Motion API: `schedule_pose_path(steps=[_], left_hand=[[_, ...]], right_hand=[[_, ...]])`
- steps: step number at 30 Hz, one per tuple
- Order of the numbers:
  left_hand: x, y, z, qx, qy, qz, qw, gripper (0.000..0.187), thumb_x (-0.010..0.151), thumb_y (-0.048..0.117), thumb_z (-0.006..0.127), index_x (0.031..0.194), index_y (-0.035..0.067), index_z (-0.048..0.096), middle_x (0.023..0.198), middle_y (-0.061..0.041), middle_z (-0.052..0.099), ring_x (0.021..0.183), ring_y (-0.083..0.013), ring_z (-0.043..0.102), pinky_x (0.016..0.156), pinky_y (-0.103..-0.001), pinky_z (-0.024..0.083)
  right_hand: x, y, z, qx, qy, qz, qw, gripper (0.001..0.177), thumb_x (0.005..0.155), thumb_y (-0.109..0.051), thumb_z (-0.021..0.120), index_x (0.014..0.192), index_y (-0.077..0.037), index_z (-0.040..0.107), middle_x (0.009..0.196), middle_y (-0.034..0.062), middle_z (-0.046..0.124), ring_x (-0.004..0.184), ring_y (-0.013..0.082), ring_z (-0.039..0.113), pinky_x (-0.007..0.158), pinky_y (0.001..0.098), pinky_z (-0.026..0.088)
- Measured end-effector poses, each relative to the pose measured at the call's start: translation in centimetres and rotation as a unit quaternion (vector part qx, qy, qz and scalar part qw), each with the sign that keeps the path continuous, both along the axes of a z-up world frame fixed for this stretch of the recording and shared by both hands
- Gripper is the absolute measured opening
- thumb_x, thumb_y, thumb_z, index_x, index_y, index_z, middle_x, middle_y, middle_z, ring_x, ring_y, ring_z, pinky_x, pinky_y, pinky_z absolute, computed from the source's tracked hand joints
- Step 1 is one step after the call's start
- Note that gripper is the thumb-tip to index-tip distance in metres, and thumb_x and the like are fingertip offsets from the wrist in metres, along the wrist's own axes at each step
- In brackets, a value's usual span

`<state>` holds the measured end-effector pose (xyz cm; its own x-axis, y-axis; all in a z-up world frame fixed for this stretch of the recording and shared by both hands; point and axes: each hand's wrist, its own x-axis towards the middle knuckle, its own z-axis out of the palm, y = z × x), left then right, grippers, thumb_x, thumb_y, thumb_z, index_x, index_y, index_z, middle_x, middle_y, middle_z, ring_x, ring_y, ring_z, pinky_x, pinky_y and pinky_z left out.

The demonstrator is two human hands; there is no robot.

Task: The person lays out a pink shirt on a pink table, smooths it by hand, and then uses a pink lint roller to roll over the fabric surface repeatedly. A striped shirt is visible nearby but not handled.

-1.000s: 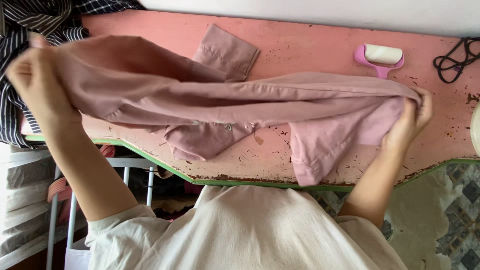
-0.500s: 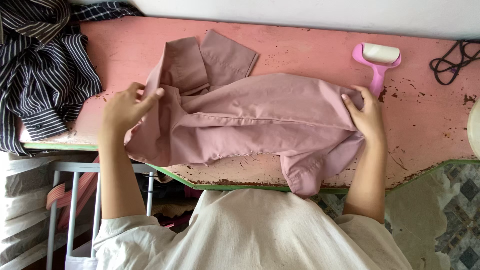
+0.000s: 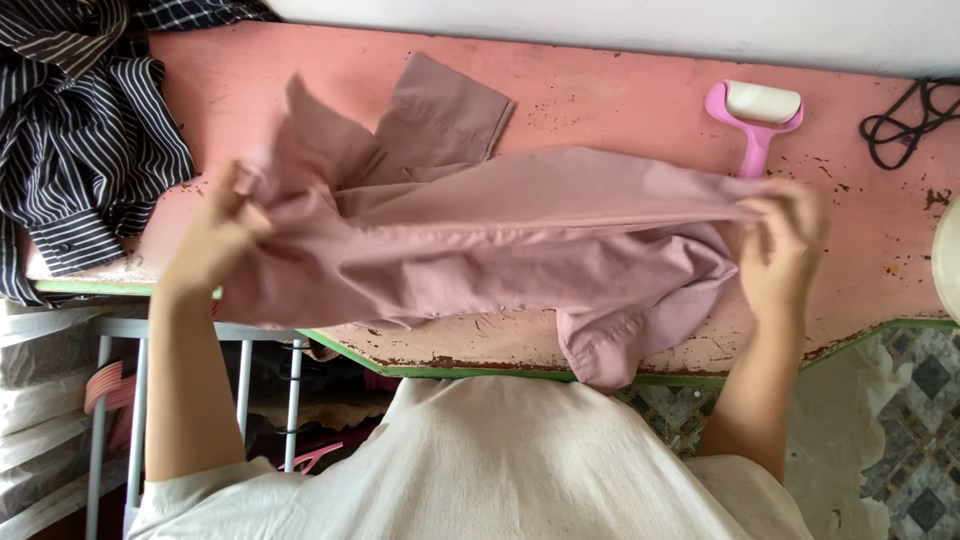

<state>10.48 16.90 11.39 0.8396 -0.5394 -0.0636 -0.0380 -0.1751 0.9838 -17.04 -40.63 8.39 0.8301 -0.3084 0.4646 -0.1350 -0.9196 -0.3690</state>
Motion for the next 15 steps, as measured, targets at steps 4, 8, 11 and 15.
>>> schedule_pose_path(steps=[4, 8, 11, 15], left_hand=[[-4.3, -3.4, 2.8, 0.274, -0.055, -0.086, 0.956, 0.128, 0.047, 0.029, 0.102, 0.154, 0.014, 0.034, 0.133, -0.021, 0.06, 0.113, -0.0329, 0.063, 0.094, -0.047, 0.051], [-5.8, -7.4, 6.0, 0.611, -0.036, -0.236, 0.755, 0.134, 0.056, 0.049, 0.099, 0.165, 0.029, 0.023, 0.114, -0.024, 0.075, 0.109, -0.0364, 0.068, 0.103, -0.045, 0.052], [-5.3, -8.8, 6.4, 0.624, -0.077, -0.262, 0.732, 0.133, 0.057, 0.046, 0.101, 0.163, 0.023, 0.024, 0.117, -0.02, 0.075, 0.12, -0.0365, 0.061, 0.114, -0.046, 0.041], [1.2, -7.3, 5.1, 0.437, 0.01, -0.344, 0.831, 0.13, 0.044, 0.012, 0.098, 0.157, 0.036, 0.037, 0.141, -0.006, 0.06, 0.127, -0.0285, 0.058, 0.111, -0.041, 0.046]], right_hand=[[1.0, 0.1, 2.8, -0.052, -0.223, -0.063, 0.971, 0.02, 0.089, 0.013, 0.058, 0.099, -0.004, 0.064, 0.109, 0.02, 0.059, 0.107, 0.031, 0.055, 0.095, 0.0418, 0.044], [1.7, -0.2, 4.7, 0.36, 0.037, 0.027, 0.932, 0.02, 0.093, -0.001, 0.063, 0.113, -0.003, 0.062, 0.098, 0.0057, 0.06, 0.086, 0.0162, 0.057, 0.075, 0.0316, 0.046], [5.9, -0.9, 3.7, 0.27, 0.293, 0.278, 0.874, 0.057, 0.065, -0.013, 0.08, 0.118, -0.002, 0.06, 0.104, 0.0043, 0.068, 0.092, 0.0204, 0.064, 0.08, 0.0335, 0.054], [11.0, -0.8, 1.0, 0.243, 0.435, 0.23, 0.836, 0.048, 0.064, -0.003, 0.078, 0.11, -0.004, 0.067, 0.096, 0.0059, 0.073, 0.089, 0.0212, 0.065, 0.077, 0.0352, 0.054]])
